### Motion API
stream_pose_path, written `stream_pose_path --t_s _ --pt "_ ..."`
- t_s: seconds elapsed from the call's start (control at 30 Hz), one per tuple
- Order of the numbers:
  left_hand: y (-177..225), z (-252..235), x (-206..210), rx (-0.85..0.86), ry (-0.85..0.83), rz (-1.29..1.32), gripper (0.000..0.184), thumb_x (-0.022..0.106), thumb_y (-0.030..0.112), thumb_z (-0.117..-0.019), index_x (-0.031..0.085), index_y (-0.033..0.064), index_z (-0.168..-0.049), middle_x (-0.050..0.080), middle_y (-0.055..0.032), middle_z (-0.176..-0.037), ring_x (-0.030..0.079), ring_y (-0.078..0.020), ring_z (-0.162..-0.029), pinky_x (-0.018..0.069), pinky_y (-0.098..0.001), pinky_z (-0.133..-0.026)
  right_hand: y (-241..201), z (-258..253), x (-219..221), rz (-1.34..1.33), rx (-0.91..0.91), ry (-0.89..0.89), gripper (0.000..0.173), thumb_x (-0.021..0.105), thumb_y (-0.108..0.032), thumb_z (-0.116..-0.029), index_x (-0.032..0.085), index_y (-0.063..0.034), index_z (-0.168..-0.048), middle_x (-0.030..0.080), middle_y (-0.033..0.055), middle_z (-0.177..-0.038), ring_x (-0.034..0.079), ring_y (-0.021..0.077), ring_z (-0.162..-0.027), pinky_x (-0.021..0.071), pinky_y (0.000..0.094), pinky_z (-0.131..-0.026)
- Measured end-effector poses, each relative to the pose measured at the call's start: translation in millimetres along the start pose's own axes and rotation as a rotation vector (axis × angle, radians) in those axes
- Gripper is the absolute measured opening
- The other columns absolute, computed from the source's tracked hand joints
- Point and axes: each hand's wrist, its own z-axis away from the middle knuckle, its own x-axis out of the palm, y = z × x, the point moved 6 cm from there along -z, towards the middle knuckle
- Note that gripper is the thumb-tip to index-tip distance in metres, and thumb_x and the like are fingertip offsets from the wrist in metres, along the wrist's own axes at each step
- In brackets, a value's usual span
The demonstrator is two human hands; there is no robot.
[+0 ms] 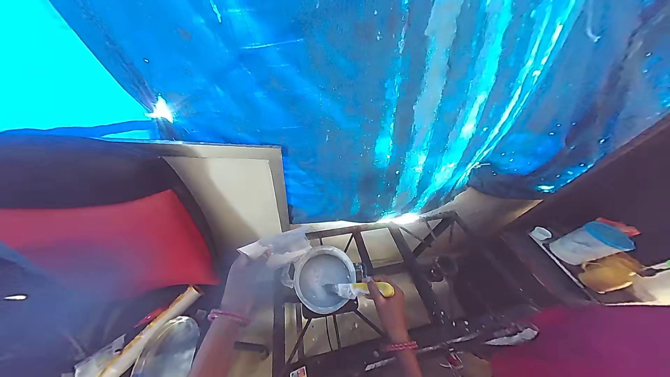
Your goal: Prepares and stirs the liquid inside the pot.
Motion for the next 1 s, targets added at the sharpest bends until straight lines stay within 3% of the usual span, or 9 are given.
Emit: stream_pose_path --t_s 0.1,0.2,0.37,0.5,0.63,0.8,0.9,1.0 --pt "-2.1 2.5 -0.3 0.024 -0.020 -0.041 0.032 0.063 0.011 -0.0993 0.058 -0.0041 -0.127 0.070 -0.0095 -0.113 0.068 -0.0097 -0.101 0.0570 -0.0280 -0.089 -2.2 -1.4 0.1 0.049 -0.071 0.012 0.018 0.066 -0.019 -0.0929 0.073 -0.0033 -0.094 0.073 0.0019 -0.083 0.069 0.0052 -0.070 0.0607 0.0261 -0.067" --pt "-3.4 2.9 0.5 0.039 -0.032 -0.092 0.036 0.065 0.013 -0.0987 0.057 -0.0042 -0.129 0.070 -0.0104 -0.115 0.068 -0.0098 -0.102 0.0567 -0.0286 -0.091 -3.2 -1.1 6.1 -0.032 -0.015 -0.077 0.016 0.067 -0.018 -0.0914 0.073 -0.0037 -0.094 0.073 0.0020 -0.085 0.070 0.0075 -0.069 0.0626 0.0279 -0.065" --pt "-7.6 4.6 6.5 0.023 -0.062 -0.152 0.039 0.064 0.016 -0.0991 0.056 -0.0028 -0.132 0.068 -0.0118 -0.118 0.067 -0.0122 -0.106 0.0565 -0.0309 -0.093 4.3 -6.7 10.7 -0.007 -0.015 0.064 0.020 0.066 -0.022 -0.0920 0.073 -0.0034 -0.093 0.072 0.0036 -0.079 0.071 0.0106 -0.067 0.0624 0.0325 -0.064" --pt "-9.1 -0.4 9.1 0.037 -0.085 -0.198 0.042 0.067 0.020 -0.0977 0.056 -0.0033 -0.131 0.068 -0.0136 -0.118 0.068 -0.0145 -0.105 0.0567 -0.0338 -0.092 0.4 -3.3 18.1 -0.033 0.064 -0.064 0.017 0.068 -0.023 -0.0902 0.073 -0.0066 -0.093 0.072 0.0022 -0.079 0.070 0.0116 -0.065 0.0628 0.0337 -0.063" --pt "-9.5 -1.1 13.8 0.066 -0.129 -0.302 0.045 0.067 0.025 -0.0964 0.058 -0.0032 -0.130 0.064 -0.0173 -0.123 0.064 -0.0214 -0.112 0.0535 -0.0405 -0.097 -3.5 -4.5 8.0 0.029 -0.019 0.042 0.022 0.065 -0.025 -0.0921 0.073 -0.0042 -0.094 0.071 0.0020 -0.076 0.068 0.0087 -0.063 0.0594 0.0309 -0.062" --pt "-5.8 -5.4 22.9 0.124 -0.181 -0.479 0.044 0.068 0.026 -0.0964 0.061 -0.0041 -0.127 0.061 -0.0222 -0.126 0.060 -0.0295 -0.119 0.0487 -0.0466 -0.103 -9.1 2.9 8.6 0.045 0.119 -0.036 0.018 0.068 -0.023 -0.0924 0.074 -0.0060 -0.095 0.072 0.0039 -0.080 0.071 0.0128 -0.068 0.0630 0.0355 -0.065" --pt "-3.1 -6.3 29.8 0.195 -0.233 -0.572 0.043 0.066 0.028 -0.0977 0.064 -0.0045 -0.125 0.059 -0.0250 -0.128 0.055 -0.0362 -0.125 0.0429 -0.0520 -0.108 -14.5 4.3 2.8 0.135 0.042 0.076 0.021 0.066 -0.024 -0.0929 0.074 -0.0050 -0.095 0.070 0.0026 -0.076 0.067 0.0100 -0.066 0.0574 0.0341 -0.065" --pt "1.6 -8.2 36.6 0.209 -0.257 -0.652 0.043 0.065 0.028 -0.0991 0.064 -0.0054 -0.126 0.059 -0.0261 -0.130 0.052 -0.0407 -0.128 0.0399 -0.0555 -0.111 -16.3 4.6 6.0 0.144 0.058 0.010 0.019 0.066 -0.024 -0.0917 0.075 -0.0071 -0.093 0.071 0.0020 -0.077 0.067 0.0100 -0.067 0.0579 0.0343 -0.065"
